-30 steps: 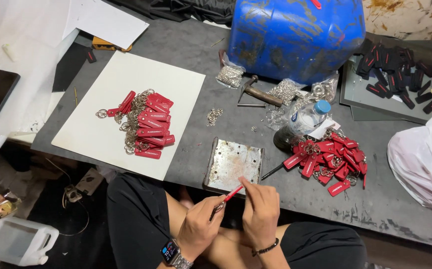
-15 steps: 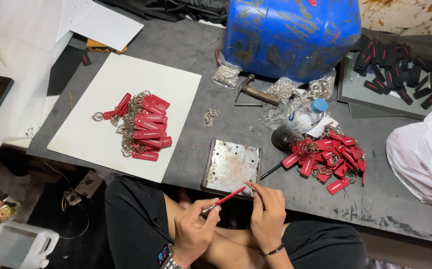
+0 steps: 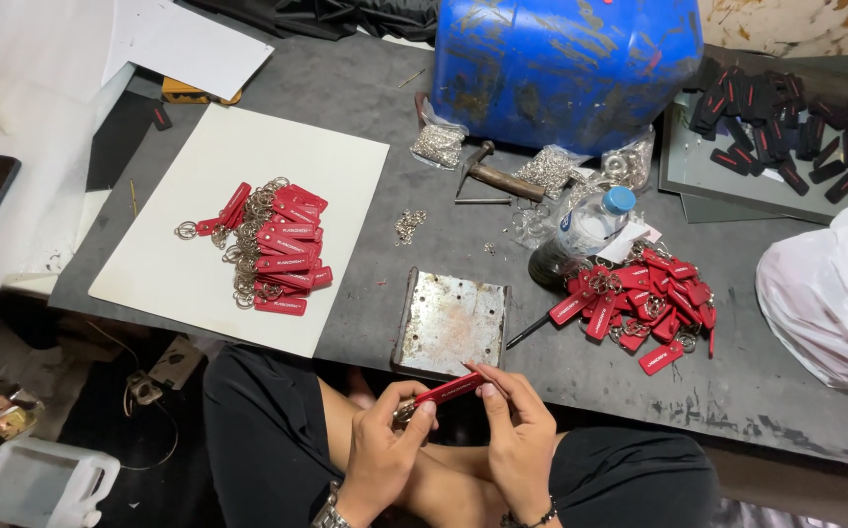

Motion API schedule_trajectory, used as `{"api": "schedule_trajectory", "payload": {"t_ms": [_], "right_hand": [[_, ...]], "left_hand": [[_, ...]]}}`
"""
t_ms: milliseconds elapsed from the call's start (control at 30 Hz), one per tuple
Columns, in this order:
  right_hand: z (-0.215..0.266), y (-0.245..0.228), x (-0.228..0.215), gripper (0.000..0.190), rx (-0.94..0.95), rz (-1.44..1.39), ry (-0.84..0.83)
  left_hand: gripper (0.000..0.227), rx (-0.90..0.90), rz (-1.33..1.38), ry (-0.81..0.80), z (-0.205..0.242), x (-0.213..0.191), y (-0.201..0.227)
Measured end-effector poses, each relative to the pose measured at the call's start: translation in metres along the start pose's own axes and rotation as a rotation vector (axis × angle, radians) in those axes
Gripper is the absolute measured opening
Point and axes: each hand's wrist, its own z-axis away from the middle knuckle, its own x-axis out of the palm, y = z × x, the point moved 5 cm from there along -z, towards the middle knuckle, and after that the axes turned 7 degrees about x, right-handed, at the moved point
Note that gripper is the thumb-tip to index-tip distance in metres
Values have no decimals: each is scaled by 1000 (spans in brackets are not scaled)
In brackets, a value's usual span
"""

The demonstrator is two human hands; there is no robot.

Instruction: Assembling red leather keychains by attaching metal rings and chains to leather tags

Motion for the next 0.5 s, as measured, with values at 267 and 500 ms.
{"api": "schedule_trajectory", "payload": {"t_ms": [267,500], "right_hand": [[3,-13,4,26,-138,170,-23],[7,1,2,26,-45,63,90]], "left_hand": [[15,-110,212,-11,3,5,-21],[21,-435,680,9,6,9,-49]]}}
